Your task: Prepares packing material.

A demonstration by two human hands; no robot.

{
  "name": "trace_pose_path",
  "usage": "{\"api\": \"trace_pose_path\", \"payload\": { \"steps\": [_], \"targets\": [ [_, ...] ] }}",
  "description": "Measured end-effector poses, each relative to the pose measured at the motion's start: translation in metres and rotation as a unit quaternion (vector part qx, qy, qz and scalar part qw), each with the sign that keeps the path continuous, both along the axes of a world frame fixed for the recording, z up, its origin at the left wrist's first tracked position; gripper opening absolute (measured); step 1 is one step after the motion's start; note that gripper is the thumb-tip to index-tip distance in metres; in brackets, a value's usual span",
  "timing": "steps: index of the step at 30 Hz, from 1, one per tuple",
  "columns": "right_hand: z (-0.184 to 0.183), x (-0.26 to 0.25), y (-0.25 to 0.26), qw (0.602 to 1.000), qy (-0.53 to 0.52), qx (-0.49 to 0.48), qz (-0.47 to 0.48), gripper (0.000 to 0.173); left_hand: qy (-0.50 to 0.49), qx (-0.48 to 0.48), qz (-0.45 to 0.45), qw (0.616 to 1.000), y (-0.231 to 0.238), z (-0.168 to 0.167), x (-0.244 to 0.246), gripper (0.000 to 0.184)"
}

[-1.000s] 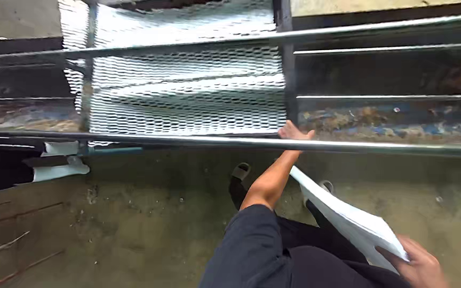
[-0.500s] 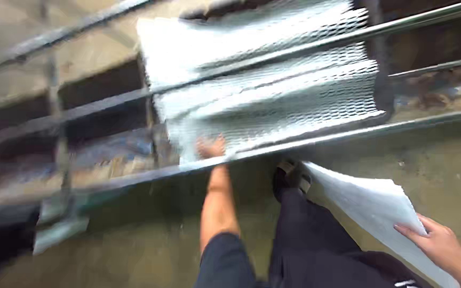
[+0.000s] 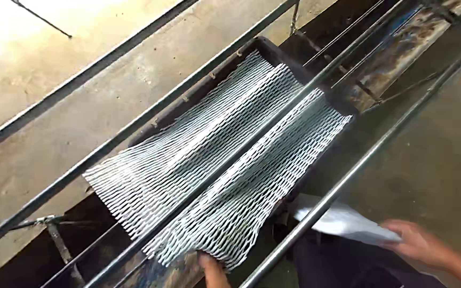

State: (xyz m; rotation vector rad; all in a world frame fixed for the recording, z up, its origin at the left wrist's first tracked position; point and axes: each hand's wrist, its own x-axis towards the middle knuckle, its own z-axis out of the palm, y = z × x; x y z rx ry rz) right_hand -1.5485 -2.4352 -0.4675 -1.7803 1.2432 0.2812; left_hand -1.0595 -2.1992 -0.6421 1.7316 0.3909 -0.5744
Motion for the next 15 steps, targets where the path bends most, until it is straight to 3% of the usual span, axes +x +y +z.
{"api": "trace_pose_path", "payload": {
  "steps": [3, 7, 11, 15],
  "targets": [
    [0.010, -0.034, -0.026, 0.998, -0.028, -0.047, 0.011, 0.028, 0.021, -0.031, -0.011, 0.999, -0.068, -0.009, -0.051, 0.057],
    [0.007, -0.080, -0.070, 0.985, -0.085, -0.144, 0.051, 0.029, 0.059, -0.014, -0.052, 0.997, -0.199, -0.012, -0.148, 0.058],
    [-0.020, -0.157, -0.140, 0.941, -0.201, -0.249, 0.108, 0.025, 0.080, 0.010, -0.107, 0.991, -0.373, -0.005, -0.284, 0.063],
    [-0.022, -0.262, -0.219, 0.946, -0.226, -0.220, 0.079, 0.027, 0.106, -0.069, -0.204, 0.971, -0.573, -0.022, -0.454, 0.066]
  ]
}}
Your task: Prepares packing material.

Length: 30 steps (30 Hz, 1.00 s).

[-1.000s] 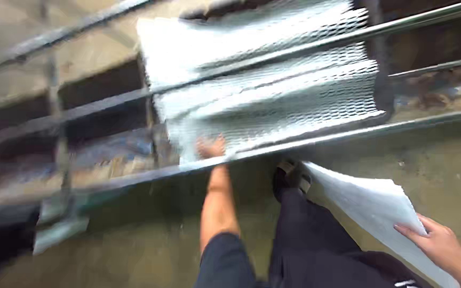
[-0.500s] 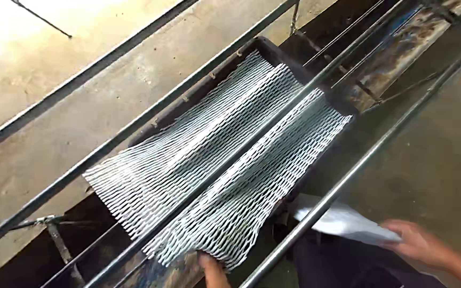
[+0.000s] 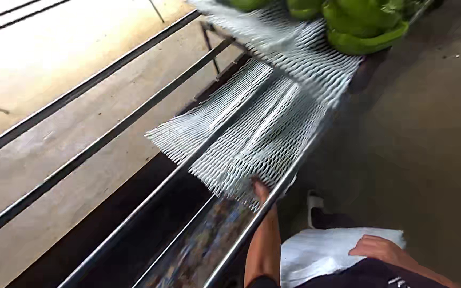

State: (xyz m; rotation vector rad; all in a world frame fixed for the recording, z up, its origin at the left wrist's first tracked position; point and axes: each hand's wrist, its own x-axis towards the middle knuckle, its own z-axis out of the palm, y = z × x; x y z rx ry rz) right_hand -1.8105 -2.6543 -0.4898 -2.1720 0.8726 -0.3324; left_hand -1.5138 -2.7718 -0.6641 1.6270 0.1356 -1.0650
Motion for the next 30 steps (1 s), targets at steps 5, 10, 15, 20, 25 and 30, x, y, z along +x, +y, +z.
{"api": "trace_pose_path", "payload": {
  "steps": [5, 10, 15, 20, 25, 30],
  "targets": [
    [0.017, -0.096, -0.067, 0.995, 0.010, 0.067, -0.075, 0.023, 0.081, -0.159, -0.361, 0.915, -0.214, 0.003, -0.125, 0.054],
    [0.037, -0.134, -0.118, 0.991, 0.015, 0.037, -0.127, 0.022, 0.016, -0.060, -0.250, 0.966, -0.189, 0.029, -0.113, 0.044],
    [0.053, -0.145, -0.146, 0.980, 0.037, 0.039, -0.192, 0.028, -0.089, 0.082, -0.504, 0.855, -0.081, 0.129, -0.140, 0.035],
    [0.097, -0.136, -0.143, 0.967, 0.054, 0.049, -0.246, 0.027, -0.501, -0.266, -0.504, 0.652, -0.115, 0.264, -0.167, 0.027],
    [0.128, -0.105, -0.085, 0.947, 0.003, 0.017, -0.320, 0.033, -0.586, -0.176, -0.549, 0.569, -0.215, 0.306, -0.136, 0.044],
    [0.141, -0.073, -0.026, 0.921, -0.011, -0.001, -0.390, 0.034, -0.605, -0.025, -0.692, 0.393, -0.261, 0.282, -0.140, 0.076]
  ]
}}
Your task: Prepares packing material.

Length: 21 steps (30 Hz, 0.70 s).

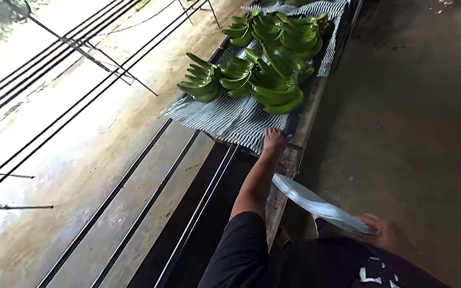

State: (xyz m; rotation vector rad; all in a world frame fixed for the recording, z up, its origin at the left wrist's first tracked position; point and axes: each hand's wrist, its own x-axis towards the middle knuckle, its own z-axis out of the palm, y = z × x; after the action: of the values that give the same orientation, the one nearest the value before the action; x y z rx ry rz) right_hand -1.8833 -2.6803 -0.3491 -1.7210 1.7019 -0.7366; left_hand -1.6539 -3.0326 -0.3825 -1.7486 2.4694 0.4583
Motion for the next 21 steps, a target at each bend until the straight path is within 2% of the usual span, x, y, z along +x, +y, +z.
{"api": "trace_pose_path", "payload": {
  "steps": [2, 4, 8, 11, 14, 16, 18, 21],
  "targets": [
    [0.003, 0.009, 0.014, 1.000, 0.009, 0.002, -0.026, 0.033, -0.054, 0.043, -0.003, 0.998, -0.006, 0.011, -0.010, 0.085],
    [0.004, 0.016, 0.030, 0.999, 0.020, 0.006, -0.042, 0.033, -0.068, 0.064, -0.004, 0.996, -0.003, 0.018, -0.012, 0.085],
    [0.001, 0.020, 0.047, 0.998, 0.044, -0.014, -0.032, 0.036, -0.030, 0.046, -0.005, 0.998, 0.021, 0.016, 0.007, 0.079],
    [0.006, 0.015, 0.042, 0.998, 0.064, -0.007, 0.011, 0.035, -0.002, 0.043, -0.013, 0.999, 0.053, 0.015, 0.035, 0.076],
    [0.018, 0.020, 0.011, 0.989, 0.070, 0.057, 0.118, 0.030, 0.029, 0.052, -0.003, 0.998, 0.109, 0.008, 0.089, 0.072],
    [0.032, 0.035, -0.024, 0.963, 0.072, 0.125, 0.226, 0.027, 0.064, 0.038, 0.014, 0.997, 0.159, 0.001, 0.135, 0.065],
    [0.046, 0.059, -0.061, 0.923, 0.086, 0.173, 0.332, 0.023, 0.108, -0.024, 0.032, 0.993, 0.221, -0.014, 0.184, 0.058],
    [0.081, 0.111, -0.115, 0.826, 0.159, 0.269, 0.470, 0.023, 0.127, -0.177, 0.066, 0.974, 0.328, -0.037, 0.252, 0.054]
  ]
}}
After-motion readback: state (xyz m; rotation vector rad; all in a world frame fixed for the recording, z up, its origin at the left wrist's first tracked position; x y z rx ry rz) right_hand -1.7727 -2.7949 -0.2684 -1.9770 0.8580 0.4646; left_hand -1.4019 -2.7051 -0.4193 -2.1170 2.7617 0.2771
